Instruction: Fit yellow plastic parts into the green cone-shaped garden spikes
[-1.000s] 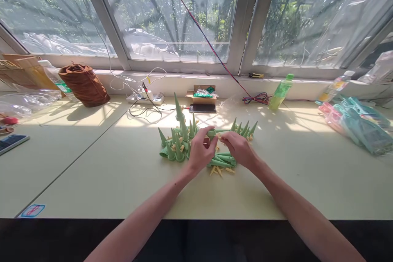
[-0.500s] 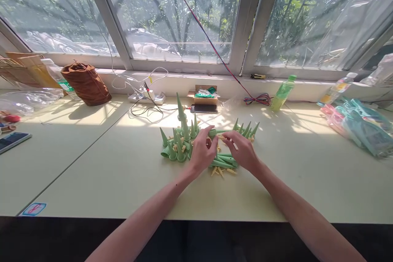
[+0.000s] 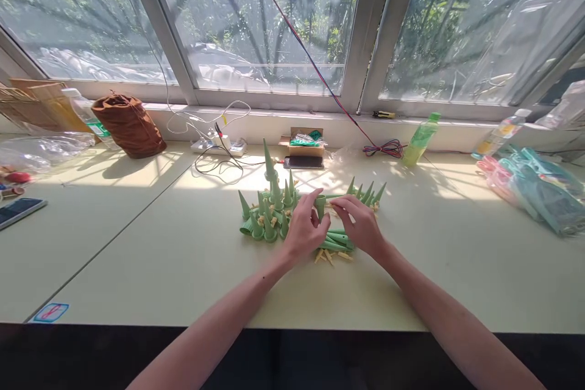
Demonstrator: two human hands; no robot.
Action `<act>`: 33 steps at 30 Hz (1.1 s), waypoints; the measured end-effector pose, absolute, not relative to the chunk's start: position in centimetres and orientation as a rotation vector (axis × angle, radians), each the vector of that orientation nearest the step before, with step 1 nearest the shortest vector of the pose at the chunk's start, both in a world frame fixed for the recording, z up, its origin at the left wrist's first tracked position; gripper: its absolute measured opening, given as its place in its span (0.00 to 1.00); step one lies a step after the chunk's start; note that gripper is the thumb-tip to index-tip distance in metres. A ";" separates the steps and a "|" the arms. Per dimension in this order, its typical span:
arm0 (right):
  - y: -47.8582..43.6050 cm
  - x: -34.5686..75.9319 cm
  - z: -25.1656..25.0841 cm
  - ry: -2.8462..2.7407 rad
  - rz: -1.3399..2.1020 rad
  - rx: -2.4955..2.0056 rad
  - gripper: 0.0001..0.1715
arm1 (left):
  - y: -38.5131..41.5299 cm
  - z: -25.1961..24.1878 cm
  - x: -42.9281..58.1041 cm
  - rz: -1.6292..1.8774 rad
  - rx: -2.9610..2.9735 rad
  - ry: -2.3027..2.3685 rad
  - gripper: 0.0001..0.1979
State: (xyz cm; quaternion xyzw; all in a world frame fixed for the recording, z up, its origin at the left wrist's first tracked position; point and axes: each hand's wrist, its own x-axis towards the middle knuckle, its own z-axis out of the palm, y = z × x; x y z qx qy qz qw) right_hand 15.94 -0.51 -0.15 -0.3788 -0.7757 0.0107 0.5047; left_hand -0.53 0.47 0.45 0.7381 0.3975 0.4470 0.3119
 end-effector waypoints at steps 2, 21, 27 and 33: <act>-0.5 15.9 -0.2 -1.869 0.031 -0.921 0.11 | 0.5 0.4 -0.6 1.175 1.973 1.052 0.27; -0.5 15.8 -0.6 -1.846 0.167 -1.043 0.12 | 0.8 -0.4 -0.5 1.215 1.982 1.032 0.23; -0.7 15.6 -0.2 -1.865 0.170 -1.019 0.11 | 0.8 -0.2 -0.3 1.244 1.917 1.037 0.21; -0.6 15.7 -0.2 -1.841 0.135 -1.004 0.12 | 0.7 0.2 -0.2 1.254 1.860 1.027 0.20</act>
